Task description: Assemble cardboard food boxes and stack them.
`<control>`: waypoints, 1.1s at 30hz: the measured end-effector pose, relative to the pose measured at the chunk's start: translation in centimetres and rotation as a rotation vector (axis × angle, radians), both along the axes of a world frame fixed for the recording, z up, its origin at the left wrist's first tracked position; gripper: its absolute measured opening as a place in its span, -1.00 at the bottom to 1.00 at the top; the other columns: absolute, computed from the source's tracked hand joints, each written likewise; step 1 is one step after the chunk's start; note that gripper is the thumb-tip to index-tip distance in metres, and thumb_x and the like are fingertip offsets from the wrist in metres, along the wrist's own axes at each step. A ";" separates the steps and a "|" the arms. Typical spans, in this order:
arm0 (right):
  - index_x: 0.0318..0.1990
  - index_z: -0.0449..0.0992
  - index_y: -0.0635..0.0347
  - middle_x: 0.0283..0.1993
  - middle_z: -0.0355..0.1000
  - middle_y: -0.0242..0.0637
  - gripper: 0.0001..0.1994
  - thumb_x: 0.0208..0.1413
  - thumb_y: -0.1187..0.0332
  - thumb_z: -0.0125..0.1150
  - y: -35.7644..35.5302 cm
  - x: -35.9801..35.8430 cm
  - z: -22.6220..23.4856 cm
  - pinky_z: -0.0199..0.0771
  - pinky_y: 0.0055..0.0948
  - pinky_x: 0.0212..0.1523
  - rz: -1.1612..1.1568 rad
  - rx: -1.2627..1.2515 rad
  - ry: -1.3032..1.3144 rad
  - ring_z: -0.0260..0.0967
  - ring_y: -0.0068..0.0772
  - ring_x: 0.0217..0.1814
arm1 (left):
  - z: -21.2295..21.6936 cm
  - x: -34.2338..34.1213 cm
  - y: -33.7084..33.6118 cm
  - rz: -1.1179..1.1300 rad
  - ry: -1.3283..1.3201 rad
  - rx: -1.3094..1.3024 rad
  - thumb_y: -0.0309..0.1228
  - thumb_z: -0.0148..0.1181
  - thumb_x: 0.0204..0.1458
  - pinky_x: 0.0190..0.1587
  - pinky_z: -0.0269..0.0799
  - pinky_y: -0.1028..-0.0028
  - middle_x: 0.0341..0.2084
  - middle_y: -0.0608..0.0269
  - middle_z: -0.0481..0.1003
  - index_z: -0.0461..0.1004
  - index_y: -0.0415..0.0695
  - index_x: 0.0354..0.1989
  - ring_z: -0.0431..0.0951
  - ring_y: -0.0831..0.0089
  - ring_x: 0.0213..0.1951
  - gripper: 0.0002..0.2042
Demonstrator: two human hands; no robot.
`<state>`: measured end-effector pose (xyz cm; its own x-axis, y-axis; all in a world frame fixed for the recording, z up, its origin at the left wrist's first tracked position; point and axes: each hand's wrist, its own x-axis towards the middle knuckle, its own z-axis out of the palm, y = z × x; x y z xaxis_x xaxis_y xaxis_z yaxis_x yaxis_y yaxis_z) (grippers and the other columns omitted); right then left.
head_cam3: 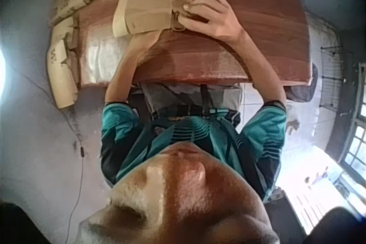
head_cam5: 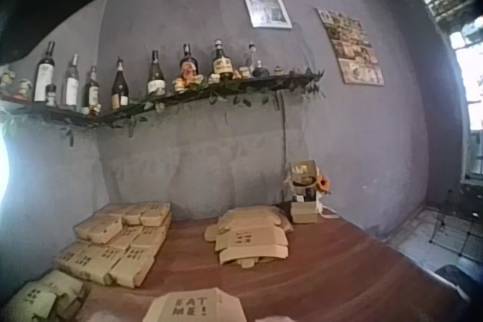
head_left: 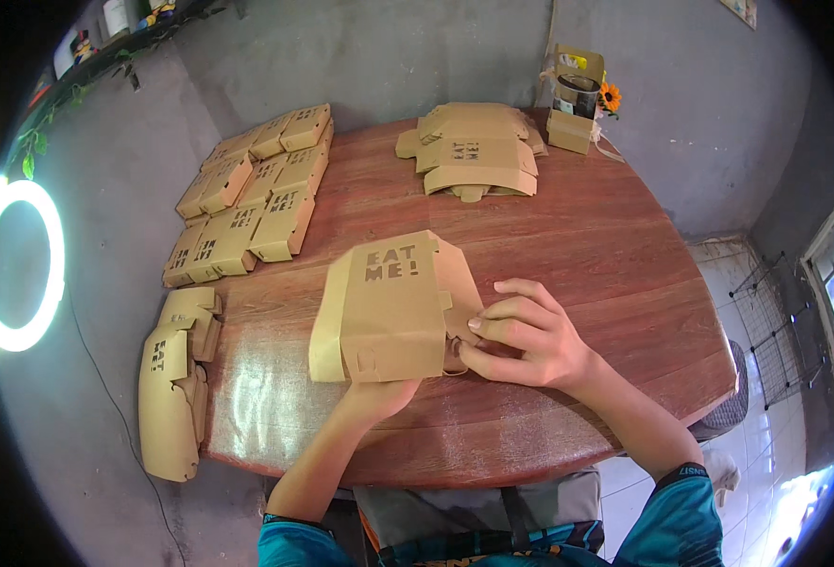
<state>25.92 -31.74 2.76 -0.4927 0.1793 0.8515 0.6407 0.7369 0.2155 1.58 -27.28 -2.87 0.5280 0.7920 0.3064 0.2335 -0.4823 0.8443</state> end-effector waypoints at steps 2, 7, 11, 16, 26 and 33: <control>-0.28 0.60 -0.11 -0.20 0.41 -0.47 -0.76 -0.16 0.44 0.42 -0.2 -0.1 0.1 0.56 -0.18 0.12 0.001 -0.006 -0.007 0.42 -0.46 -0.14 | 0.8 0.2 -0.4 -0.038 -0.095 -0.099 -0.43 0.12 0.27 -0.01 0.49 0.35 -0.03 0.23 0.50 0.47 -0.16 0.06 0.49 0.40 0.00 -0.77; -0.27 0.61 -0.06 -0.18 0.42 -0.44 -0.76 -0.17 0.42 0.43 -0.2 -0.3 0.2 0.55 -0.13 0.15 -0.007 -0.048 -0.035 0.43 -0.44 -0.14 | 1.0 1.0 -0.3 -0.063 -0.258 -0.122 -0.45 0.12 0.26 -0.02 0.50 0.34 -0.03 0.23 0.51 0.47 -0.15 0.07 0.51 0.41 -0.02 -0.76; -0.25 0.64 -0.01 -0.17 0.44 -0.41 -0.75 -0.18 0.40 0.43 -0.4 -0.2 0.2 0.52 -0.07 0.19 0.009 -0.118 0.010 0.45 -0.40 -0.11 | 2.3 0.9 -0.6 -0.099 -0.176 -0.011 -0.43 0.19 0.24 0.01 0.50 0.37 -0.02 0.25 0.52 0.48 -0.14 0.08 0.52 0.43 -0.01 -0.74; -0.25 0.66 0.01 -0.20 0.49 -0.42 -0.75 -0.18 0.42 0.48 -0.5 -0.3 -0.3 0.46 -0.04 0.20 -0.019 -0.189 0.118 0.49 -0.39 -0.07 | 1.9 0.6 -1.0 0.031 0.097 0.254 -0.41 0.27 0.18 0.05 0.50 0.31 0.01 0.24 0.54 0.53 -0.08 0.07 0.54 0.36 0.03 -0.72; -0.27 0.66 0.04 -0.11 0.55 -0.42 -0.76 -0.14 0.40 0.57 -0.5 -1.4 -1.3 0.36 -0.09 0.19 0.009 -0.303 0.362 0.49 -0.37 -0.01 | 3.0 0.8 -1.1 -0.009 0.023 0.285 -0.44 0.33 0.15 0.06 0.48 0.38 0.02 0.28 0.52 0.50 -0.10 0.07 0.53 0.43 0.05 -0.68; -0.15 0.62 0.06 0.10 0.46 -0.35 -0.68 -0.15 0.52 0.42 -0.6 -1.6 -1.0 0.27 -0.12 0.15 -0.018 -0.392 0.274 0.40 -0.26 0.09 | 5.1 3.4 -2.1 0.041 -0.625 -0.302 -0.49 0.36 0.13 -0.15 0.50 0.46 -0.21 0.31 0.58 0.58 -0.19 -0.17 0.57 0.54 -0.16 -0.86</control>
